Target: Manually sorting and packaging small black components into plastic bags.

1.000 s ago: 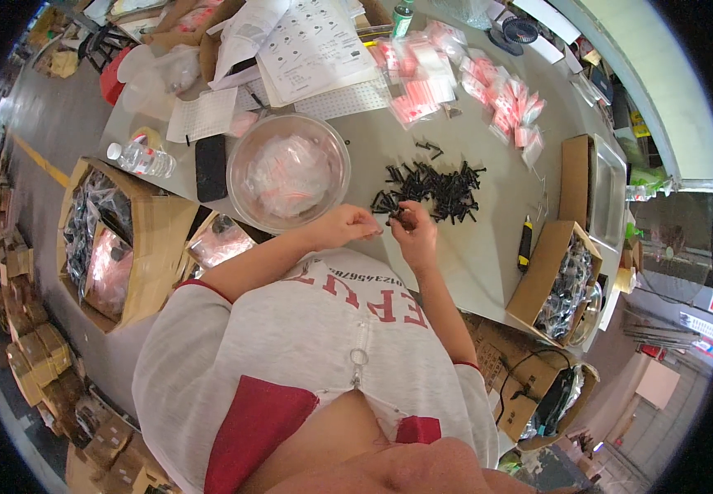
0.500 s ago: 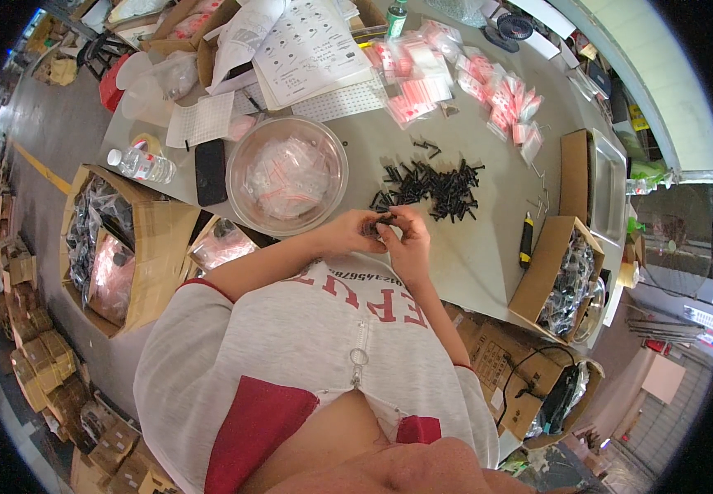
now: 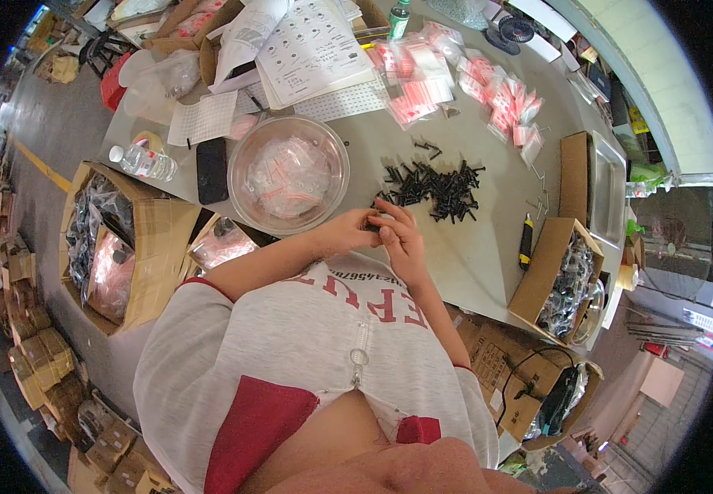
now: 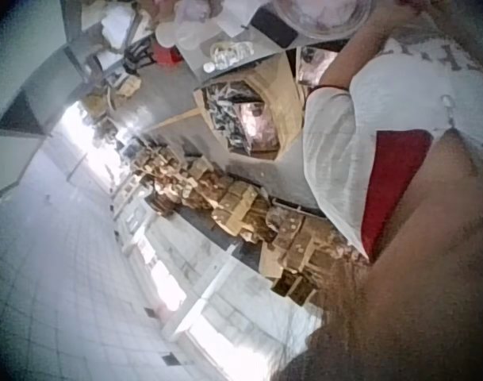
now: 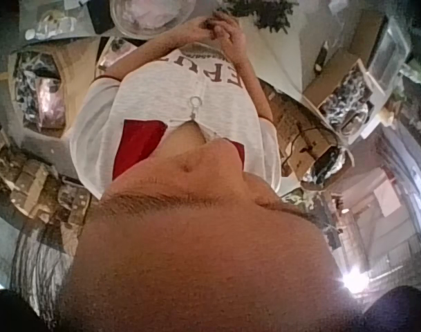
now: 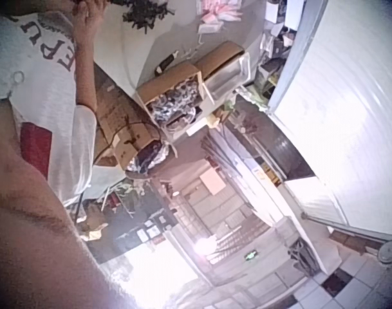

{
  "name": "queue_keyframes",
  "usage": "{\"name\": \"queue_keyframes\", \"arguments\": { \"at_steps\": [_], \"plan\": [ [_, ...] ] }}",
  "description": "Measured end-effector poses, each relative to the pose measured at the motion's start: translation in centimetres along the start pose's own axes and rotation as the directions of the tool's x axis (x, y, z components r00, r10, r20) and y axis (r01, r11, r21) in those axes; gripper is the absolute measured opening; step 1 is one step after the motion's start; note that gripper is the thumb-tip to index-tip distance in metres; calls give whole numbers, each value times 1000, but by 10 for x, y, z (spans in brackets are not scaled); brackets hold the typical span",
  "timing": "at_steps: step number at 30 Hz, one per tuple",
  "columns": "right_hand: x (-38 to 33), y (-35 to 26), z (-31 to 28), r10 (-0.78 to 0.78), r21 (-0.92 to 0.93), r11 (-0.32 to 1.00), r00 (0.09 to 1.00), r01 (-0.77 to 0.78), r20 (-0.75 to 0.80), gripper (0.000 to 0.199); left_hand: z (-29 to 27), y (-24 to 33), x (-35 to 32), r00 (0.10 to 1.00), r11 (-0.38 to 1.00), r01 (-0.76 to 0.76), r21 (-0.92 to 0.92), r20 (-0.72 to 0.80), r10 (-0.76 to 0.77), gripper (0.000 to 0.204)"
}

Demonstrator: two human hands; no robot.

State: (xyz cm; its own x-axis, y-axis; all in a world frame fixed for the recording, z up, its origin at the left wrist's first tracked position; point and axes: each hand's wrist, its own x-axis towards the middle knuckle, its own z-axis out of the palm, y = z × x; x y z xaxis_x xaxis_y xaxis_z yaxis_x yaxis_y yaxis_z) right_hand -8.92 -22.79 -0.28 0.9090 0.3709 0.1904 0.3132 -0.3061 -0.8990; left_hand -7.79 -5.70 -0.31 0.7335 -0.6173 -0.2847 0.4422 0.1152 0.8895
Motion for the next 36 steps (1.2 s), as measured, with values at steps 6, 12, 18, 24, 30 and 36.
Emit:
{"name": "queue_keyframes", "arguments": {
  "at_steps": [6, 12, 18, 24, 30, 36],
  "plan": [
    [8, 28, -6, 282, 91, 959, 943, -269, -179, 20, -22, -23, 1, 998, 999, 15, 44, -70, -12, 20],
    [8, 76, 10, -11, -709, 703, 998, 49, 58, 13, -35, -22, -4, 973, 984, -85, 156, -200, 116, 20],
    [13, 97, 30, 14, -812, 576, 992, 95, 126, 21, -38, -14, -9, 978, 979, -9, 202, -204, 51, 18],
    [13, 83, 39, 189, -893, 449, 973, 38, 136, 20, -35, -15, -12, 968, 981, -10, 193, -246, 58, 21],
    [9, 86, 24, 323, -717, 674, 944, -177, 70, 33, -34, -15, -10, 983, 986, -26, 167, -172, 55, 25],
    [23, 24, -5, 459, 349, 827, 888, -441, 32, 36, -31, -19, -8, 985, 942, -2, 337, -160, 59, 30]
  ]
}}
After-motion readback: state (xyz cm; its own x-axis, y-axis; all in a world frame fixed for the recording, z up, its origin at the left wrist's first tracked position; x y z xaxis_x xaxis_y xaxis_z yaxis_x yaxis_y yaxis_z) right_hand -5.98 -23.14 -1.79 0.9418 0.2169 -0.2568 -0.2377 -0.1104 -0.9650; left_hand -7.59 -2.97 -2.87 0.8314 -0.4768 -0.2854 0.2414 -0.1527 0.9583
